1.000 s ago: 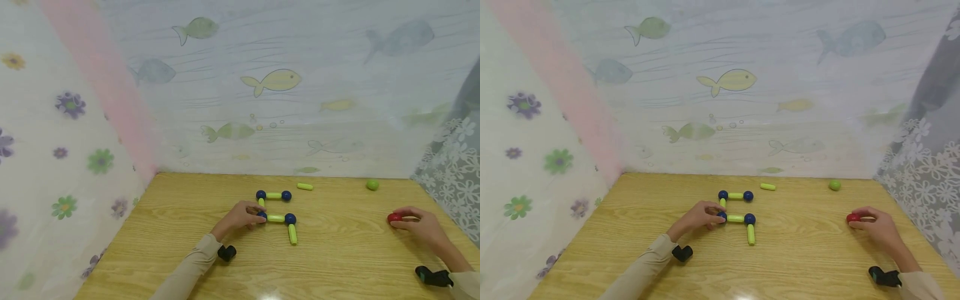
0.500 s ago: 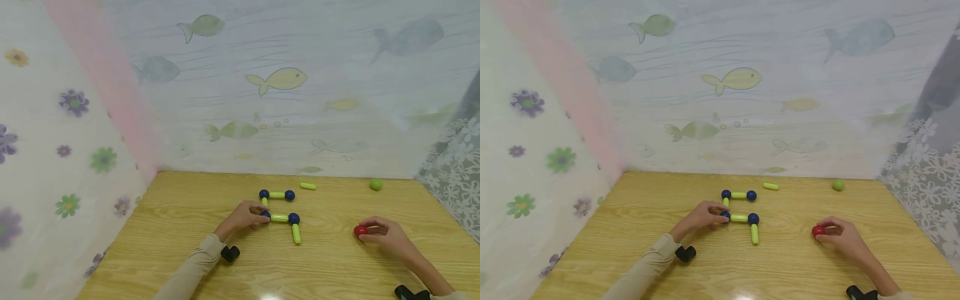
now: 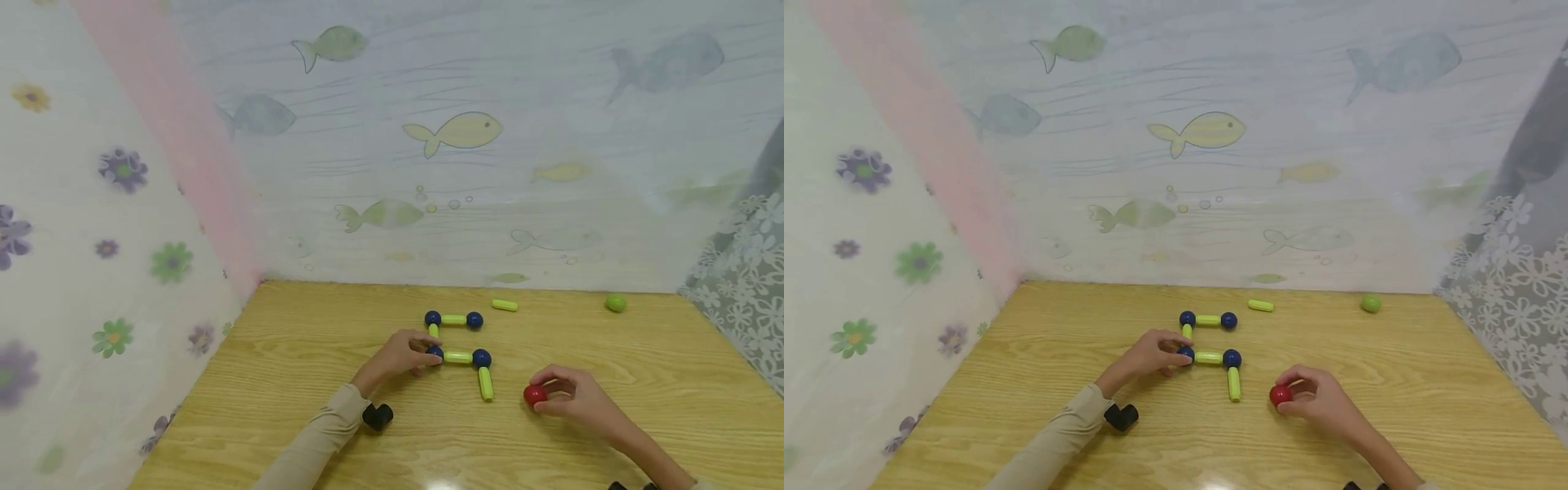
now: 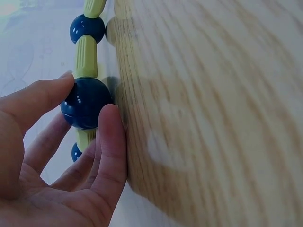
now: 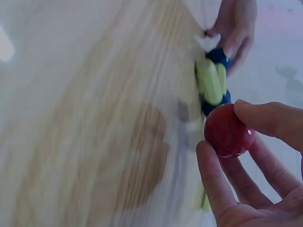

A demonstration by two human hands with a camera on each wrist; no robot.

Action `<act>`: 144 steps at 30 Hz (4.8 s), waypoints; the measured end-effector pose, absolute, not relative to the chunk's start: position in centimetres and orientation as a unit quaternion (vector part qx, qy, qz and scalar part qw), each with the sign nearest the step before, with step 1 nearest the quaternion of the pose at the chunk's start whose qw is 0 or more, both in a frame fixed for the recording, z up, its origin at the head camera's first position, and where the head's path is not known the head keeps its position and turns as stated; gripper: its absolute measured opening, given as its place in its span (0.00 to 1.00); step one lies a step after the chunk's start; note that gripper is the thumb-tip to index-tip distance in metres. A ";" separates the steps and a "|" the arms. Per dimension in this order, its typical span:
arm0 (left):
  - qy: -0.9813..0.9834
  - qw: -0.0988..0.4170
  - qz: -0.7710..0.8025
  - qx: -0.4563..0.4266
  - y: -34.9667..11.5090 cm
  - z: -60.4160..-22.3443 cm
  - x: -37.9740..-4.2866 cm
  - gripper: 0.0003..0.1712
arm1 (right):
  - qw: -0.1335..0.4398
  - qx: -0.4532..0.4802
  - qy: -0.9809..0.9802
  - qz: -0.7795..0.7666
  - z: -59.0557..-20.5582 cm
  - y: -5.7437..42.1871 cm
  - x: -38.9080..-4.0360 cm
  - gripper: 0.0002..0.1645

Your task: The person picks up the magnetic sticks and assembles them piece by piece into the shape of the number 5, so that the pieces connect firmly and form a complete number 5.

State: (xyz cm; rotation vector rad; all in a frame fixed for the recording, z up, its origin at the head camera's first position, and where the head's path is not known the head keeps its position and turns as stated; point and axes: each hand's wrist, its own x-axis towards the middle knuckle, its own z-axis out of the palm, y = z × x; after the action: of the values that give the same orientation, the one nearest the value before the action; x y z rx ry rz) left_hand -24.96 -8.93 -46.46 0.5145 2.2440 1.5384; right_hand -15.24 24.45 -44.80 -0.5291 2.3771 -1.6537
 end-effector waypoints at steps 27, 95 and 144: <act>0.795 0.190 0.546 0.182 -8.8 -46.3 -24.7 0.18 | 0.103 -0.143 0.839 -0.515 -45.0 17.6 -14.3 0.21; 0.793 0.191 0.546 0.193 -9.1 -46.1 -24.8 0.20 | 0.104 -0.269 0.879 -0.381 -44.2 19.0 -16.4 0.30; 0.793 0.184 0.546 0.198 -8.9 -46.3 -24.6 0.19 | -0.052 -0.161 0.912 -0.374 -45.6 21.9 -31.4 0.09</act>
State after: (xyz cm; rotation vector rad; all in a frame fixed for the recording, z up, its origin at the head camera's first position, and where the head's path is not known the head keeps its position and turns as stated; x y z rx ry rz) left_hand -24.60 -8.93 -46.31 0.5596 2.2371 1.5385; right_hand -31.41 21.93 -45.55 -0.5243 2.9632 -1.2156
